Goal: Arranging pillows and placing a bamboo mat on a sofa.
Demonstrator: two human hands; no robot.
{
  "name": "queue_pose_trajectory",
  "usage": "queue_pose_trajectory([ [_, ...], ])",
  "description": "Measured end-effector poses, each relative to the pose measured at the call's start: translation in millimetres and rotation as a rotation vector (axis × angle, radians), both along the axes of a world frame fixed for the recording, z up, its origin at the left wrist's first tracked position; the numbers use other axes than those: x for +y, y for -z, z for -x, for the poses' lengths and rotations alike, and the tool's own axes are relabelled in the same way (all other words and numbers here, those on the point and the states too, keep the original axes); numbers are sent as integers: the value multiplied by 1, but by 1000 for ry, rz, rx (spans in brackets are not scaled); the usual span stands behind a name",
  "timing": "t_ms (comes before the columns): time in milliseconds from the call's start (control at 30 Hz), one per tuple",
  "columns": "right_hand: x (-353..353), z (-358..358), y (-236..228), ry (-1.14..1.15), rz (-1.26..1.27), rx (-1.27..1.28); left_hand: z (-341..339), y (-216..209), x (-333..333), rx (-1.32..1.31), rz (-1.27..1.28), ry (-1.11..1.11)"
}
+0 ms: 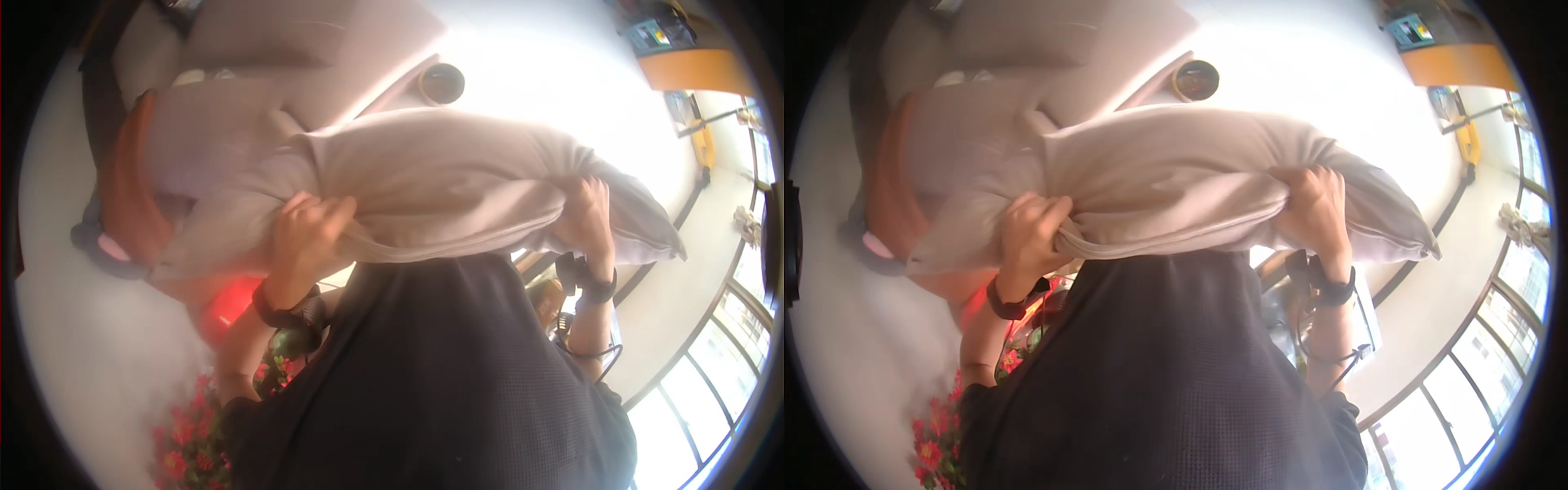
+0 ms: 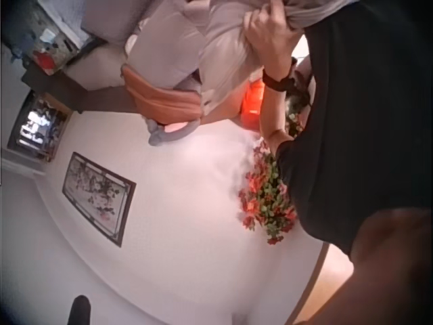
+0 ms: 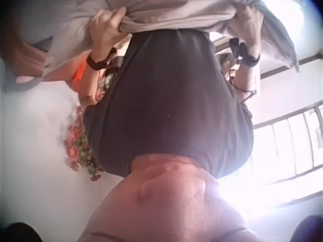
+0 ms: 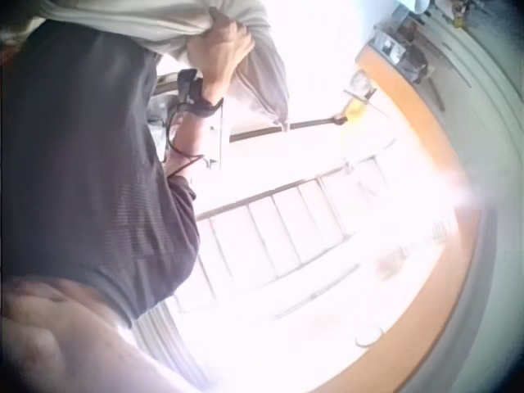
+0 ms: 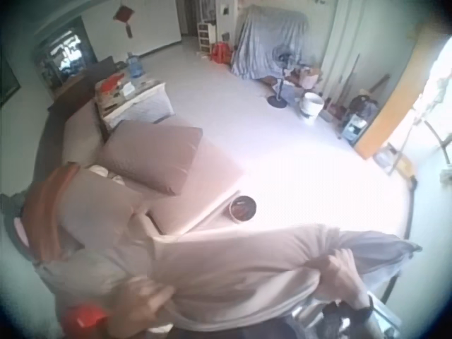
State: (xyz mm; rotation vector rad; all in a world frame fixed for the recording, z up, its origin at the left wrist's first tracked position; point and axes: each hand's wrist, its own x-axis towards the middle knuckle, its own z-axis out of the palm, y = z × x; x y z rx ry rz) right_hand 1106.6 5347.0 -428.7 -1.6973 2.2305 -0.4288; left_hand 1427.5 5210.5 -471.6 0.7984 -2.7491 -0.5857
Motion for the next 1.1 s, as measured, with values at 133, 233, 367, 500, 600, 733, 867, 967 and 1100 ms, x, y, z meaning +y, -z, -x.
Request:
queue_pose_trajectory([
  [133, 33, 44, 25, 70, -73, -7, 43, 19, 15, -6, -25, 65],
  [233, 44, 52, 48, 86, 5, -38, 60, 28, 14, 20, -6, 84],
  [367, 57, 62, 63, 107, 3, -36, 81, 52, -1, 53, -45, 189],
  [500, 60, 75, 79, 157, 26, -24, 104, 63, -15, 37, -21, 235],
  [600, 60, 86, 82, 202, 34, 5, 126, 62, -31, 0, -18, 318],
  [733, 55, 103, 74, 304, 20, -1, 164, 54, -56, 15, 6, 377],
  [867, 47, 117, 92, 322, 33, -34, 184, 72, -75, -28, 64, 438],
  [967, 55, 124, 93, 329, 31, 82, 217, 72, -87, -9, 71, 508],
  [1100, 60, 135, 79, 318, -9, 149, 255, 54, -99, -61, 61, 595],
])
